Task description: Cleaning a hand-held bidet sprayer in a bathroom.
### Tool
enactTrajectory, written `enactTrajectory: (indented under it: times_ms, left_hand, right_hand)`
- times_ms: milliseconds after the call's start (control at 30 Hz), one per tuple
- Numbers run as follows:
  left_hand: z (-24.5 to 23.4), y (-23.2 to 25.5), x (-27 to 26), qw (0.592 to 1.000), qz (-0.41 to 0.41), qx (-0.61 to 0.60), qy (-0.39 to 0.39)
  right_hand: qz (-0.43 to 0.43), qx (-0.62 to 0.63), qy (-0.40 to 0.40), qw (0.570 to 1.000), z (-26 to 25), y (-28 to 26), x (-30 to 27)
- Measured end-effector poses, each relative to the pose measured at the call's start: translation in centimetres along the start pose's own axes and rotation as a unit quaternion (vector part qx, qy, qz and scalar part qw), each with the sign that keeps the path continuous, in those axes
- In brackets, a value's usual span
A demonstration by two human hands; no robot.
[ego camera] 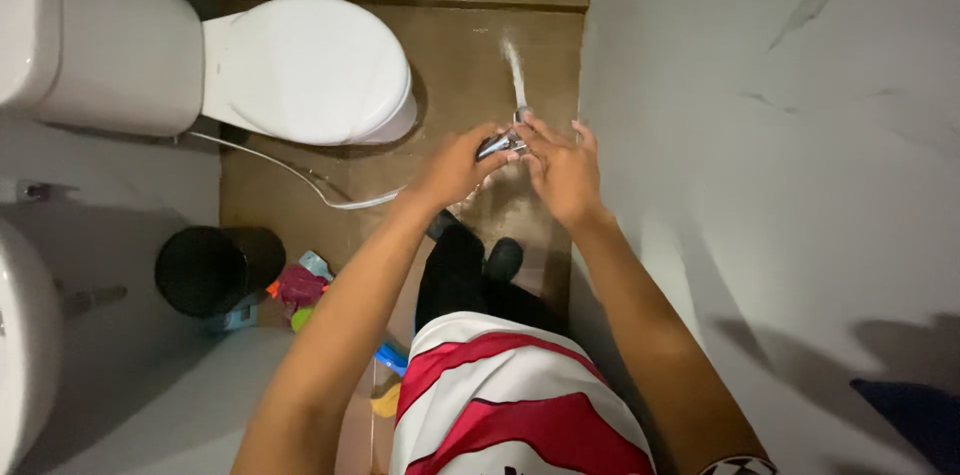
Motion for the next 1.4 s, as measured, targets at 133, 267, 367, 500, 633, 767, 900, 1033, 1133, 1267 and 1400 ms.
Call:
enactTrajectory:
  times_ms: [133, 267, 367, 500, 633, 767, 900, 1033, 1133, 1267, 1400]
  left_hand:
    - [0.1, -3.1, 0.8, 0.993, 0.105, -0.02, 0.052]
    - [-0.7, -3.4, -0.2, 0.989, 0.114, 0.02, 0.089]
    - [0.3, -6.5, 1.2, 0.988, 0.112, -0.018, 0.102]
    - [-1.0, -5.8, 0.6, 0.989, 0.068, -0.087, 0.098]
    - [-1.0, -7.0, 1.2, 0.979, 0.115, -0.091, 0.142]
    - [-4.0, -5.2, -1.4, 0.982, 0.073, -0.05, 0.165]
    - [-5.8, -5.3, -1.6, 0.962, 0.092, 0.016, 0.258]
    - [-7.0, -5.6, -2.7, 0.962, 0.072, 0.003, 0.264]
    - [-8.1, -5.1, -3.0, 0.965, 0.044, -0.02, 0.259]
    - [-7.2, -6.7, -2.4, 0.95, 0.07, -0.068, 0.296]
    - [-7.3, -6.8, -2.2, 0.958, 0.068, -0.081, 0.266]
  right_hand:
    - [-0.027, -0.007, 0.0, 1.0, 0.5, -0.8, 1.0]
    - [-0.024, 0.006, -0.026, 0.999, 1.6, -1.1, 1.6]
    - [-0.046, 0.015, -0.026, 0.998, 1.3, -1.9, 2.6]
    - [-0.076, 0.035, -0.006, 0.996, 1.7, -2.1, 3.9]
    - [-0.071, 0.028, -0.057, 0.995, 1.4, -2.3, 5.4]
    - [-0.125, 0.018, -0.054, 0.991, 2.3, -3.0, 7.3]
    - [-0.139, 0.028, -0.025, 0.99, 2.0, -4.9, 9.3]
    - [-0.148, 0.026, -0.053, 0.987, 2.4, -6.4, 10.5]
    - [-0.154, 0.021, -0.08, 0.985, 2.7, -7.0, 11.7]
    - [-0.181, 0.035, -0.035, 0.982, 3.4, -7.2, 11.8]
    - [-0.163, 0.046, -0.057, 0.984, 4.0, -6.4, 11.8]
Point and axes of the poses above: each hand's wrist, its own x-axis towards the middle knuckle, its own z-axis out of the palm, y = z × x, the point moved 1 cm from there along x, towards the middle knuckle, and after that the axes turned 3 degrees about -z, right-handed, at the moved point
